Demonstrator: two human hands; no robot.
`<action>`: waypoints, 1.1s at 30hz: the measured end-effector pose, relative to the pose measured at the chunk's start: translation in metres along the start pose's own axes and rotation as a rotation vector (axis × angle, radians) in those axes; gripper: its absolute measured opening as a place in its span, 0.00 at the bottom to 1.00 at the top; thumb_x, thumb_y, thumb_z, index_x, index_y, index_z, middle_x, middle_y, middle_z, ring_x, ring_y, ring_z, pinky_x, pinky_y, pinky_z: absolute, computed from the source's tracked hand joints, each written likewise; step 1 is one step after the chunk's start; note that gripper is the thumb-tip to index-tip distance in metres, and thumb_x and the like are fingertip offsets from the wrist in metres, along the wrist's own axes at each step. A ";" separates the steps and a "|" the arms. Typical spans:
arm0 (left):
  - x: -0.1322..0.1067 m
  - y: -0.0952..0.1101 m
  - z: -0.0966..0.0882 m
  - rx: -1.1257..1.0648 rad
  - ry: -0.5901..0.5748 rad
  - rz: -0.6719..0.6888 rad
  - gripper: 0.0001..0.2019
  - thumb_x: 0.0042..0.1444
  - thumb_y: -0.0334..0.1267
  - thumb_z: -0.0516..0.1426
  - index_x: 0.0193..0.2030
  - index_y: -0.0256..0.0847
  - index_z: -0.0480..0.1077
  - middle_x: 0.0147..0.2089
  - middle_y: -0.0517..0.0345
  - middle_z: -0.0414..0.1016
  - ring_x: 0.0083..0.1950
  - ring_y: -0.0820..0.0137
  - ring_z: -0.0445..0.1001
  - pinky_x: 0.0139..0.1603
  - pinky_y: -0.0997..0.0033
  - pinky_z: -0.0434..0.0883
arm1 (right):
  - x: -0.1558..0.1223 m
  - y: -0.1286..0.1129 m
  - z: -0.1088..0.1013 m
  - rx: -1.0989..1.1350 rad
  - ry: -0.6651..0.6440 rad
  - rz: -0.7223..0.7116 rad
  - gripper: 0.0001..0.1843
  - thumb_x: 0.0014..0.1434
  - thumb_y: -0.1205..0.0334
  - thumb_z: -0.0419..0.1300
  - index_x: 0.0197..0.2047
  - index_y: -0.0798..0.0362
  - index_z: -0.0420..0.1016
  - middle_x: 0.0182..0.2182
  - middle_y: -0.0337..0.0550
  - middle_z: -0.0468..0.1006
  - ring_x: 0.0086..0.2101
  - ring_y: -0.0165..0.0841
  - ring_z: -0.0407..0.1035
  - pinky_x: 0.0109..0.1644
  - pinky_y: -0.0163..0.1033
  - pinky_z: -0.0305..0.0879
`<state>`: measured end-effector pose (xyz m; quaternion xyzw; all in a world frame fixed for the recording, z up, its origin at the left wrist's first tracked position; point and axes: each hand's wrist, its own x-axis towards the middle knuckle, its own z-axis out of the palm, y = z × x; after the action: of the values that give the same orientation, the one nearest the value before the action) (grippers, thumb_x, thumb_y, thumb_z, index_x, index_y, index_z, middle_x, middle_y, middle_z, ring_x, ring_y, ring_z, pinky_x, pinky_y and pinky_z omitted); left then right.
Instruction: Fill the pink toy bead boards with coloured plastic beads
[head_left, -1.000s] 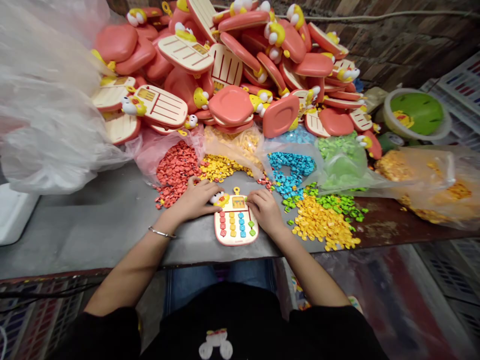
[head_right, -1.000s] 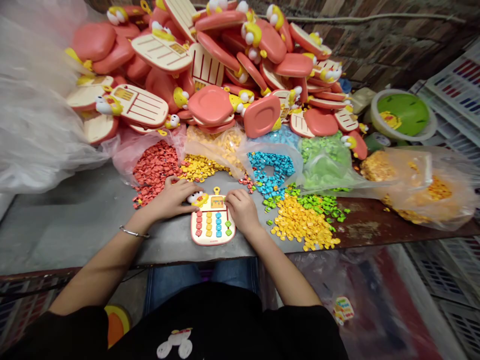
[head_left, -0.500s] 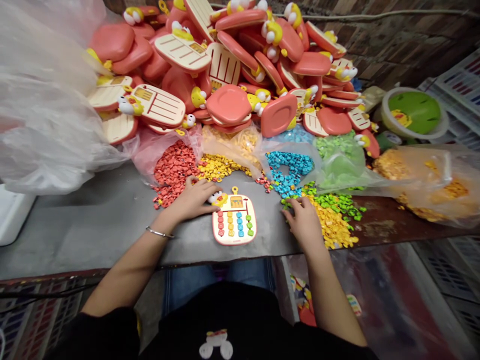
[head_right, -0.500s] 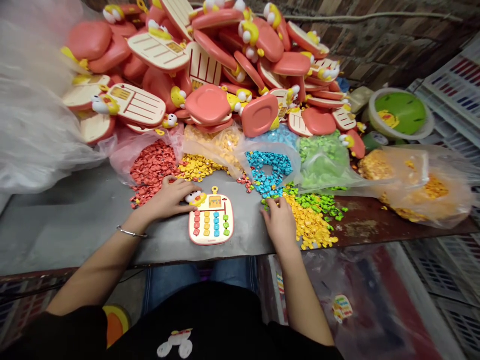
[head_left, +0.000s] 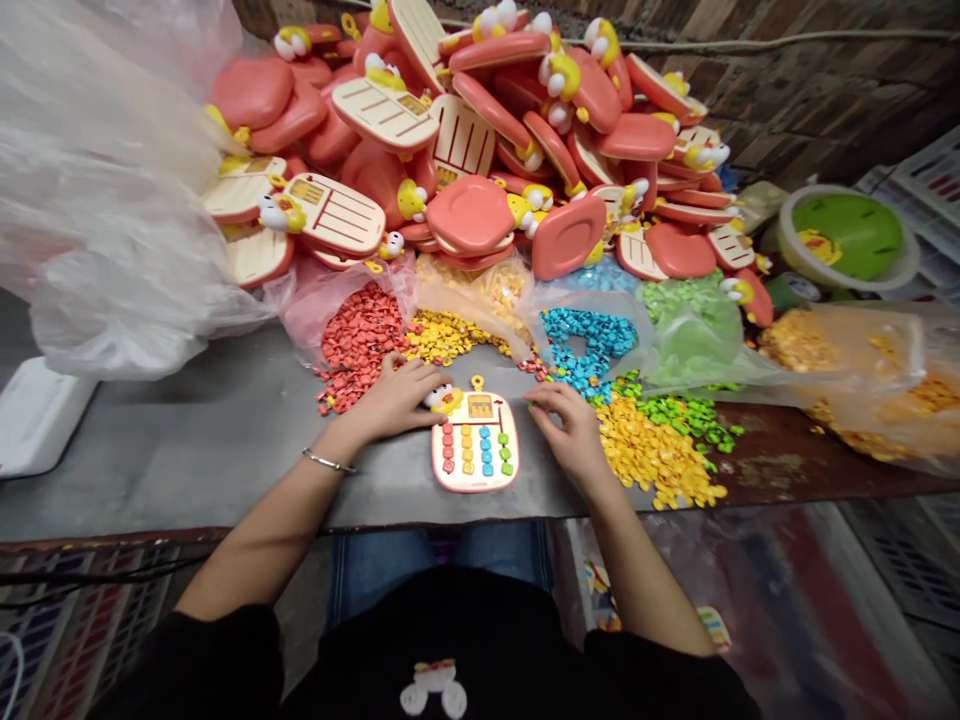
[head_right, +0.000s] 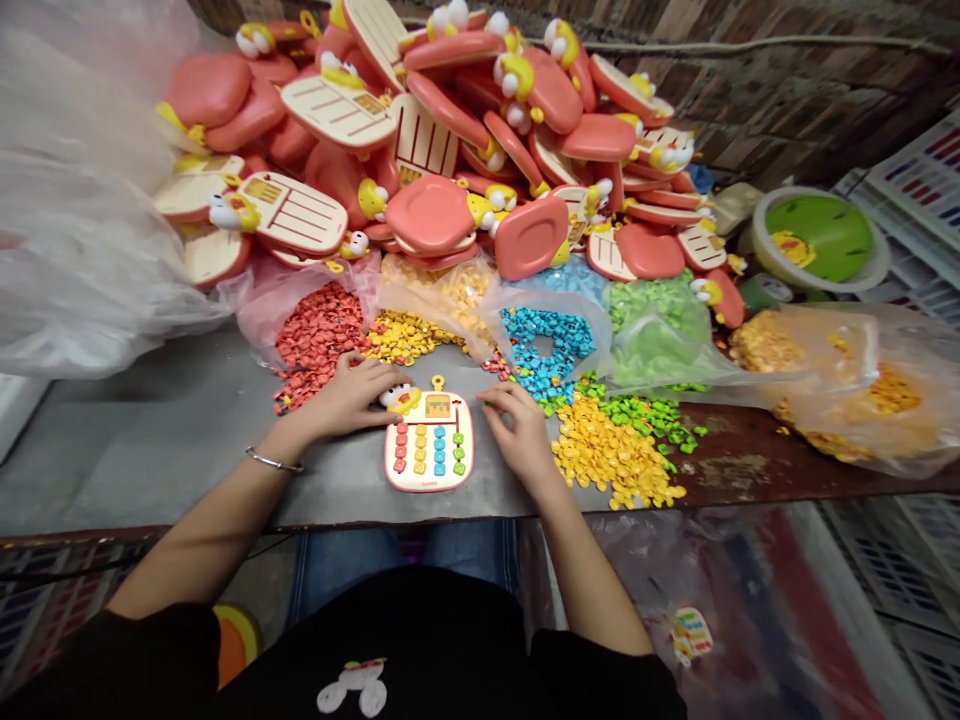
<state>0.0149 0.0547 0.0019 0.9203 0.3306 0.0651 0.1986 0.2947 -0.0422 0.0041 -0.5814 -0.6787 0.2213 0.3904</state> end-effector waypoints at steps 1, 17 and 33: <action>0.000 0.000 0.000 0.001 -0.003 -0.002 0.23 0.60 0.56 0.57 0.58 0.48 0.66 0.55 0.52 0.75 0.55 0.56 0.68 0.57 0.52 0.49 | 0.005 -0.004 0.006 0.036 -0.007 -0.016 0.08 0.62 0.63 0.56 0.41 0.49 0.77 0.42 0.47 0.76 0.43 0.38 0.72 0.43 0.44 0.73; -0.001 0.003 0.000 0.016 0.020 -0.015 0.21 0.60 0.53 0.57 0.57 0.48 0.67 0.53 0.53 0.75 0.56 0.56 0.68 0.60 0.49 0.47 | 0.001 -0.008 0.023 -0.186 -0.213 -0.204 0.07 0.64 0.65 0.58 0.36 0.50 0.78 0.38 0.48 0.81 0.44 0.41 0.70 0.51 0.51 0.68; -0.001 0.003 0.000 0.033 0.007 -0.006 0.21 0.61 0.54 0.56 0.57 0.48 0.66 0.54 0.52 0.75 0.56 0.56 0.67 0.58 0.50 0.48 | -0.081 0.056 -0.045 -0.612 0.062 0.134 0.12 0.64 0.61 0.52 0.37 0.52 0.77 0.36 0.50 0.76 0.40 0.44 0.68 0.47 0.50 0.66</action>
<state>0.0156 0.0524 0.0035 0.9223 0.3350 0.0625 0.1824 0.3662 -0.1141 -0.0337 -0.7219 -0.6616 0.0143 0.2025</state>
